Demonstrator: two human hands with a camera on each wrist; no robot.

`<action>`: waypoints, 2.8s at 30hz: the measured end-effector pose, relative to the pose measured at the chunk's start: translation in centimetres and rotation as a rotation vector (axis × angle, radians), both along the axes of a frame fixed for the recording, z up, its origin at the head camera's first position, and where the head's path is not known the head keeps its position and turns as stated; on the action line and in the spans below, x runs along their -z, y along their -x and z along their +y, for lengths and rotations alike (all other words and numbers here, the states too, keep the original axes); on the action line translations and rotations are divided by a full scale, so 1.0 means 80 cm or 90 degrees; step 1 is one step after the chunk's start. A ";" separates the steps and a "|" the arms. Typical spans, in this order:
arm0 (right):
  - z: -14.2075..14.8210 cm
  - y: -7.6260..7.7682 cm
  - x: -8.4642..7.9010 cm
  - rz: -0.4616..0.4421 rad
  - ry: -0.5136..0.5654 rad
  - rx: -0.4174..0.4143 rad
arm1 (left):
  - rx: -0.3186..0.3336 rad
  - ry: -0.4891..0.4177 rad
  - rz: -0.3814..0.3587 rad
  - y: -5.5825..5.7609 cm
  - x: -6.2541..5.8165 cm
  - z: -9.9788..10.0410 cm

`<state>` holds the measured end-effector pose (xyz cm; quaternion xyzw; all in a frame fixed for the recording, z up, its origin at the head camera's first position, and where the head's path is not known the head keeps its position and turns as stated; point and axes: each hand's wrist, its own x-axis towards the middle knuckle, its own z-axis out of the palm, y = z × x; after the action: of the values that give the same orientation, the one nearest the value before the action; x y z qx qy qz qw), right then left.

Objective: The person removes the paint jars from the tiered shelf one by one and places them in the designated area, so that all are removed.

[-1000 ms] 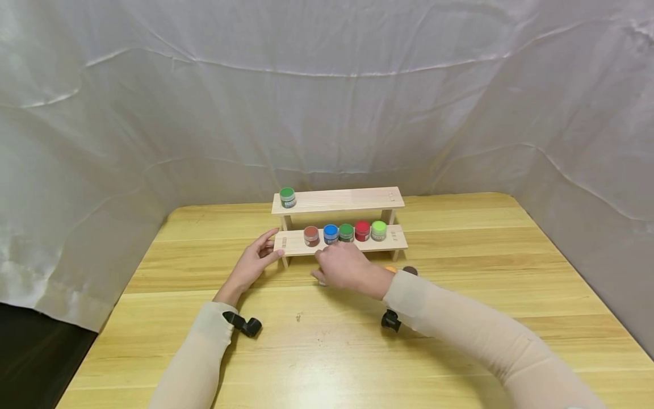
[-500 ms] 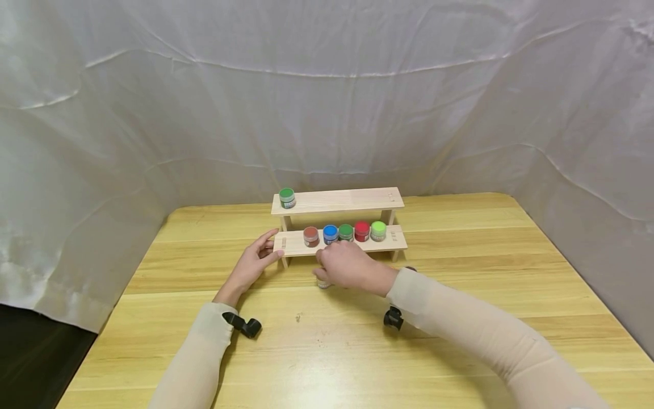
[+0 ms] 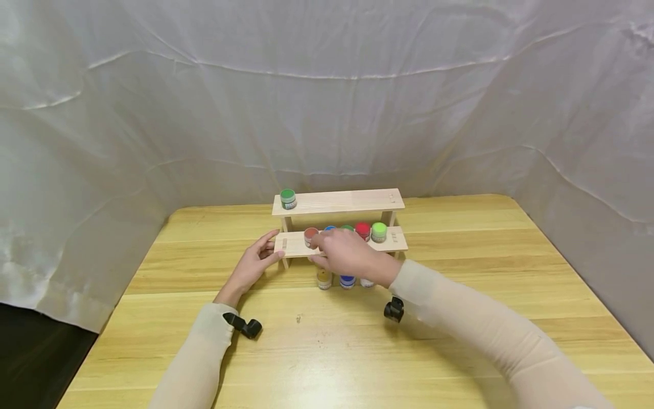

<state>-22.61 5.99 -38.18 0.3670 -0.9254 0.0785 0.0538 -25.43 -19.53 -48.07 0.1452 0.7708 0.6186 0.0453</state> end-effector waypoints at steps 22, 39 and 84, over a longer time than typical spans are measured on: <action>0.002 0.043 -0.032 -0.023 0.090 -0.066 | 0.005 0.009 0.001 -0.018 -0.032 0.007; -0.008 0.088 -0.053 -0.111 0.140 -0.041 | 0.006 -0.001 0.006 -0.023 -0.030 0.006; -0.031 0.141 -0.039 -0.237 0.229 -0.026 | 0.015 -0.010 -0.009 -0.026 -0.028 0.016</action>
<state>-33.89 3.51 -35.06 0.3494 -0.8828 0.3091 -0.0545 -23.35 -18.25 -45.86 0.1498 0.7639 0.6251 0.0568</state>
